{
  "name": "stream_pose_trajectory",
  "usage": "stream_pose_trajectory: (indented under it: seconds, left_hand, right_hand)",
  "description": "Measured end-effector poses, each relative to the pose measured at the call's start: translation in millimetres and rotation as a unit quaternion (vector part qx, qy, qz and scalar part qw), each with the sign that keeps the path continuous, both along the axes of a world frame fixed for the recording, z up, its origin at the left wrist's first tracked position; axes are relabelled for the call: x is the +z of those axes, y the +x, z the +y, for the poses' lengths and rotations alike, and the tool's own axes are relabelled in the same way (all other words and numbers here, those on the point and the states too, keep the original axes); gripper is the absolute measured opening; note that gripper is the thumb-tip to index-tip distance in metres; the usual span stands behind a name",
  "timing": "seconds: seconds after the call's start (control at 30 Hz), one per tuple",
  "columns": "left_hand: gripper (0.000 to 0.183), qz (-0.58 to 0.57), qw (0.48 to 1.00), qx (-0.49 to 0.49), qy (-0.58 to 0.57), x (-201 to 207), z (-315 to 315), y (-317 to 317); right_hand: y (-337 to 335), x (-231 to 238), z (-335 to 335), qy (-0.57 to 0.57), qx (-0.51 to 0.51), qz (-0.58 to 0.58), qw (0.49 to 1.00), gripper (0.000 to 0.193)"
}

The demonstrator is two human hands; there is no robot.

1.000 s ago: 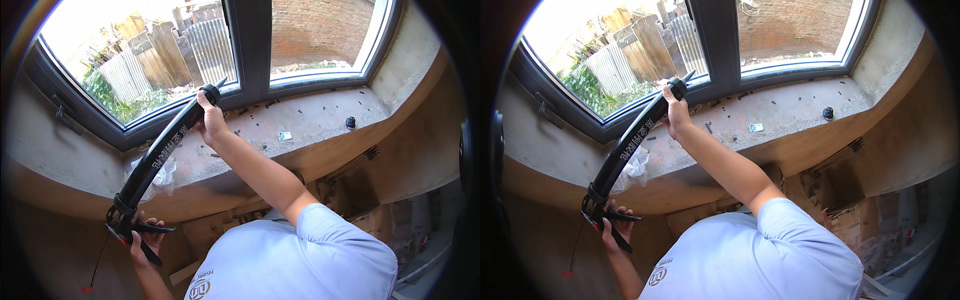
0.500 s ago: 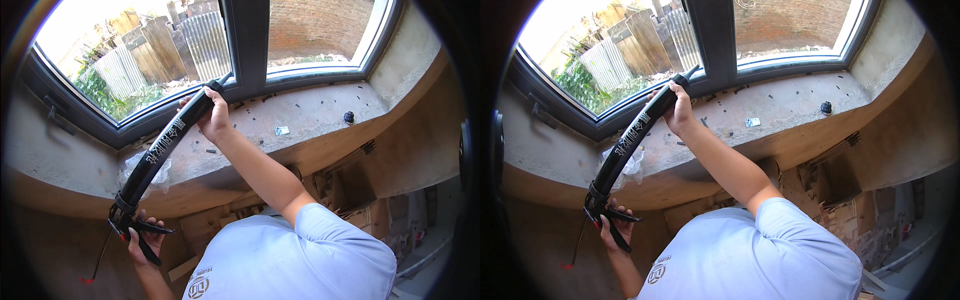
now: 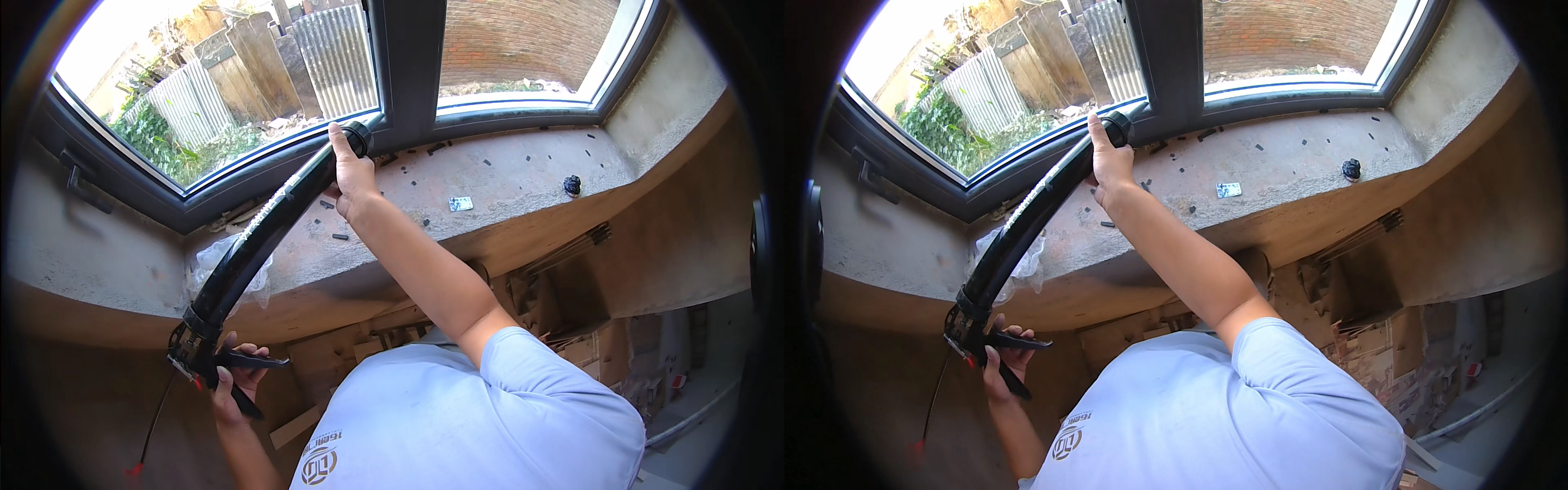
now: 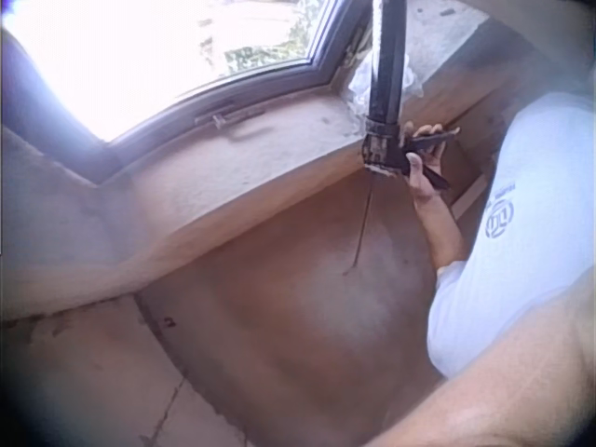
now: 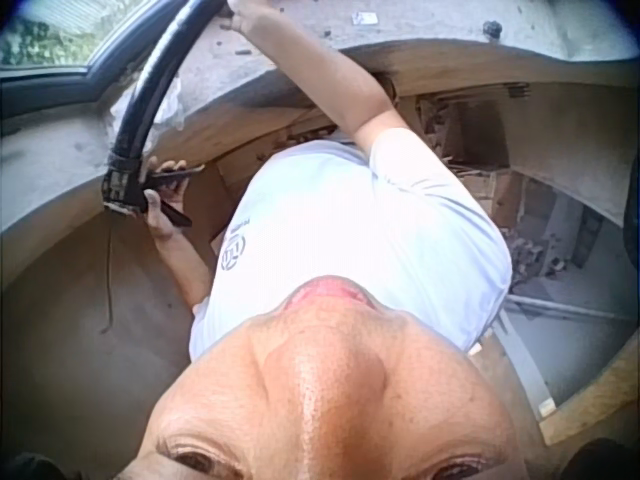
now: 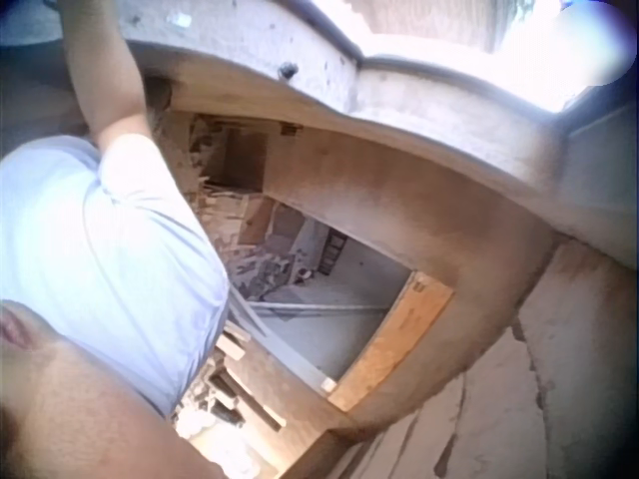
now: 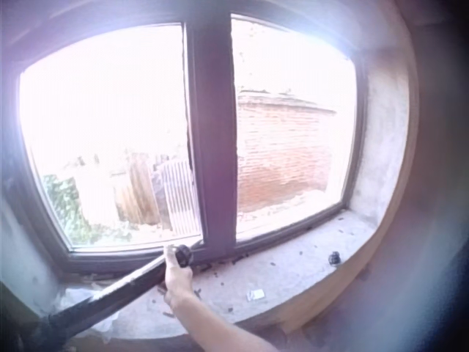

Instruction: The person loads a sealant cartridge into a caulking gun and applies sealant along the interior perimeter of a window frame. They wipe the nozzle with a plastic bag, then descend a ladder while holding the gun and bag.

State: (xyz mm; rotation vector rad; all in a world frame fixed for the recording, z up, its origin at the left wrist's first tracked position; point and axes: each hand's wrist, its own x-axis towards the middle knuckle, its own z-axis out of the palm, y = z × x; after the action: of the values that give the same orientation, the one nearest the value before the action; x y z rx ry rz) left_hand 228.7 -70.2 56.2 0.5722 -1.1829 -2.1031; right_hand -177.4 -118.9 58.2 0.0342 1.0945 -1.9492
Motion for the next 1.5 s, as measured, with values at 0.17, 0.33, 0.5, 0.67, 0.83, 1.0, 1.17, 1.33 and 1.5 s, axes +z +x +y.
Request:
stream_pose_trajectory:
  seconds: [0.17, 0.33, 0.5, 0.67, 0.83, 1.0, 1.17, 1.33, 1.5]
  left_hand:
    - [0.068, 0.034, 0.997, -0.005, 0.067, -5.4, -1.1, -5.6]
    - [0.066, 0.019, 0.997, 0.001, 0.081, -5.0, -9.5, -7.2]
    - [0.058, -0.020, 0.998, 0.025, 0.056, 4.6, -23.2, -6.0]
    - [0.052, -0.053, 0.997, -0.007, 0.060, 23.4, -35.2, -5.3]
    - [0.053, -0.045, 0.995, 0.014, 0.087, 33.8, -40.0, -7.1]
    - [0.053, -0.031, 0.994, -0.028, 0.097, 33.1, -49.6, -4.4]
    - [0.052, -0.037, 0.994, -0.011, 0.102, 29.5, -51.9, -2.6]
    - [0.052, -0.044, 0.995, 0.005, 0.095, 27.2, -53.1, -2.7]
    - [0.054, -0.044, 0.995, -0.003, 0.093, 24.6, -54.5, -0.7]
  right_hand:
    - [-6.9, -2.7, -8.8, 0.017, 0.020, 0.010, 1.000, 0.098]
    - [-11.7, -7.6, -20.4, 0.041, 0.012, -0.017, 0.999, 0.064]
    - [-16.3, -11.0, -21.3, 0.018, 0.030, -0.024, 0.999, 0.057]
    - [-17.3, -9.6, -20.2, -0.009, 0.062, -0.009, 0.998, 0.081]
    - [-13.8, -5.9, -24.0, 0.012, 0.028, -0.022, 0.999, 0.055]
    - [-11.0, -4.8, -24.0, 0.015, 0.022, -0.024, 0.999, 0.053]
    - [-9.1, -4.7, -22.4, -0.016, 0.022, -0.025, 0.999, 0.053]
    - [-8.4, -5.2, -23.3, -0.011, 0.010, -0.028, 1.000, 0.056]
    - [-8.6, -7.1, -23.6, -0.012, 0.011, -0.025, 1.000, 0.057]
